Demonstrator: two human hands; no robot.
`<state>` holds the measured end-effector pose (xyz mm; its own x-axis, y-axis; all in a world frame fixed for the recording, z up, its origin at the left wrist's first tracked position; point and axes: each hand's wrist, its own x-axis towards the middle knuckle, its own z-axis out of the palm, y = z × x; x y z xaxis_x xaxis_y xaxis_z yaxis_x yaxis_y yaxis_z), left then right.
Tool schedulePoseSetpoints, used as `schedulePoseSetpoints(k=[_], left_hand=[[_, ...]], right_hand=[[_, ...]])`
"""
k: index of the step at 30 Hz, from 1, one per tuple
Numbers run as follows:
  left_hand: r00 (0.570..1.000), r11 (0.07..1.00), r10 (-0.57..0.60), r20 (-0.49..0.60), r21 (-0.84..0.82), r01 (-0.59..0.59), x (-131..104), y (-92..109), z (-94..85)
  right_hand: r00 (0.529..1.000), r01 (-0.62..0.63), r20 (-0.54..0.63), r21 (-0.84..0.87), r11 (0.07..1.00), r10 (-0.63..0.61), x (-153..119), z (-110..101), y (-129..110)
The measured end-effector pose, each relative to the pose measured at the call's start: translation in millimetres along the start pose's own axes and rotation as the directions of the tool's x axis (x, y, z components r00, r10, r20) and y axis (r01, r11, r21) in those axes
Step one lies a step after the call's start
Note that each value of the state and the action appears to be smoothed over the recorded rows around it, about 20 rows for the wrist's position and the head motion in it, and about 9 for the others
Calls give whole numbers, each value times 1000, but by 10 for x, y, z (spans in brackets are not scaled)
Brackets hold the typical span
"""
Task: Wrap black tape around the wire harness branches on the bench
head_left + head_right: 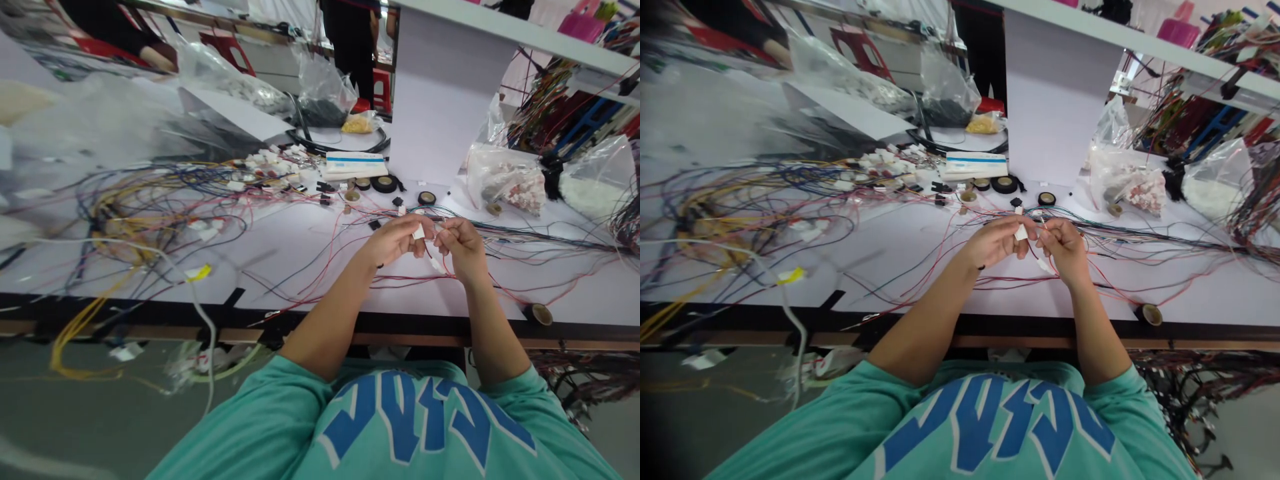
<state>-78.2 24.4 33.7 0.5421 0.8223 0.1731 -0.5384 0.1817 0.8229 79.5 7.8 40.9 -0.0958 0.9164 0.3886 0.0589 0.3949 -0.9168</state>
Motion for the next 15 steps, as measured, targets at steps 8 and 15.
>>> schedulePoseSetpoints(k=[8, 15], left_hand=[[999, 995, 4, -44, 104, 1, -75, 96, -64], [950, 994, 57, -308, 107, -25, 63, -54, -55]], right_hand=[[998, 48, -42, -156, 987, -55, -47, 0, -33], [992, 121, 71, -444, 888, -100, -85, 51, -101]])
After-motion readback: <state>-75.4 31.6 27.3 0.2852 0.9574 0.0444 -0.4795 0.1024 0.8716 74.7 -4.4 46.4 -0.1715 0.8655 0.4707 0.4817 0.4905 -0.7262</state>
